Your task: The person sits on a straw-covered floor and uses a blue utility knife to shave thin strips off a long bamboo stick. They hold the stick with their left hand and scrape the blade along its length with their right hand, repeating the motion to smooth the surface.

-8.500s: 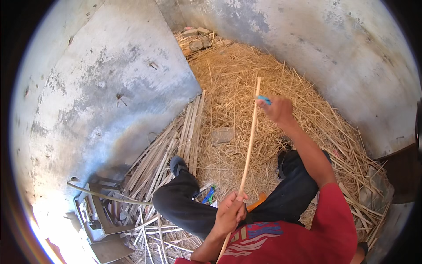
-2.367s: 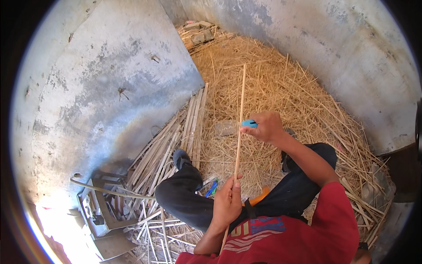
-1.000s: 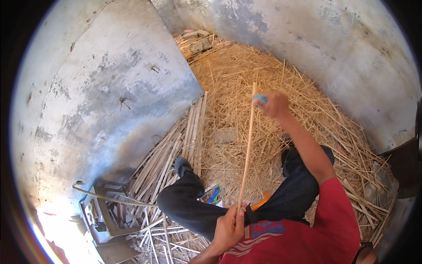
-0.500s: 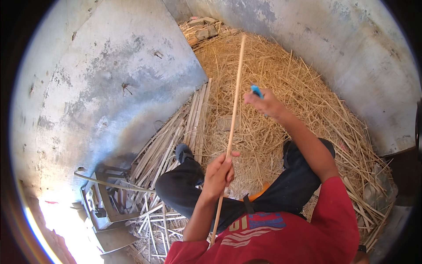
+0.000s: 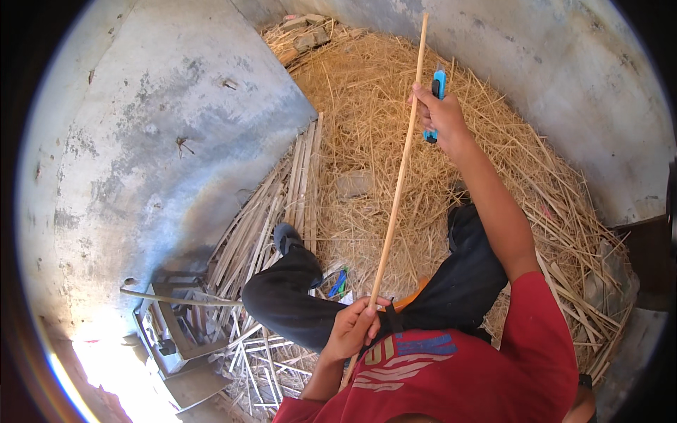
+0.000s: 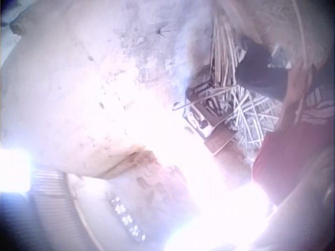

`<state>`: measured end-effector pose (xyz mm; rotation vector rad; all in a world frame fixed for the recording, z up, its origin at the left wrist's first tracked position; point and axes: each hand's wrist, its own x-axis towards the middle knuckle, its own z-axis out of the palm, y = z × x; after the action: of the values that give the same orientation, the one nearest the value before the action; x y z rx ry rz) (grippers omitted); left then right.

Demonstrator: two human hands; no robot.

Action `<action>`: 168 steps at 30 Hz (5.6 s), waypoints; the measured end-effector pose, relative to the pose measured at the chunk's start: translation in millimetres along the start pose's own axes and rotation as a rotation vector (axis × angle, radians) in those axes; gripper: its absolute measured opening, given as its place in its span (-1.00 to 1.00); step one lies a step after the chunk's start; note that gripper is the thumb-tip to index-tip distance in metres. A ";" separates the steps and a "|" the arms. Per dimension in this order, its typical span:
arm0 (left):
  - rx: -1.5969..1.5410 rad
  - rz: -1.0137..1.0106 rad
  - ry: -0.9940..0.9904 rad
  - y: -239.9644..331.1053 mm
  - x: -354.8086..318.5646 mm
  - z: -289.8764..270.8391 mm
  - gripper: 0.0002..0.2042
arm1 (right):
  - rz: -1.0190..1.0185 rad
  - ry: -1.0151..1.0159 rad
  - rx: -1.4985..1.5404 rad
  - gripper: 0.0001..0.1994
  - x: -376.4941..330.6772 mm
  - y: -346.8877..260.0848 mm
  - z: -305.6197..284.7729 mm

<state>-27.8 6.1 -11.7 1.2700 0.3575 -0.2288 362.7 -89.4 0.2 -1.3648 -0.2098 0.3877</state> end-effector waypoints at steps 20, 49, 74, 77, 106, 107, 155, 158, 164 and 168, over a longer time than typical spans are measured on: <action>0.367 0.214 0.430 35.1 9.6 8.5 -0.75 | -0.967 -0.339 -1.018 -0.33 -106.0 47.8 62.3; 0.615 0.198 0.374 44.1 -23.2 17.8 -0.80 | -1.240 -0.056 -1.111 -0.27 -26.5 25.8 25.1; 0.601 0.219 0.432 22.2 -26.7 18.6 -0.81 | -1.022 -0.090 -1.023 -0.33 -55.2 36.3 34.7; 0.653 0.218 0.406 27.6 -33.1 22.0 -0.81 | -0.817 0.082 -1.165 -0.35 -27.1 35.6 18.7; -0.231 0.165 0.330 27.9 43.7 0.0 -0.66 | -0.528 -0.343 -0.899 -0.38 -90.8 33.5 45.7; -0.243 0.168 0.332 30.1 44.5 -0.4 -0.66 | -0.652 -0.362 -0.940 -0.38 -105.2 30.7 53.2; 0.498 0.205 0.364 16.4 -39.2 22.3 -0.71 | -0.582 0.190 -1.325 -0.26 42.9 26.4 -41.8; 0.419 0.128 0.361 22.8 -27.7 19.4 -0.72 | -0.806 0.110 -1.259 -0.26 0.5 30.4 -5.7; 0.483 0.152 0.243 25.4 -42.4 23.5 -0.73 | -0.520 0.136 -1.308 -0.27 23.2 10.4 -22.5; 0.352 0.134 0.248 23.5 -36.8 20.5 -0.73 | -0.297 0.142 -1.338 -0.25 14.7 -11.4 -37.4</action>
<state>-50.5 -7.9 28.5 1.6697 0.4553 -0.0175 391.6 -119.5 2.7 -2.6088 -0.6071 -0.1833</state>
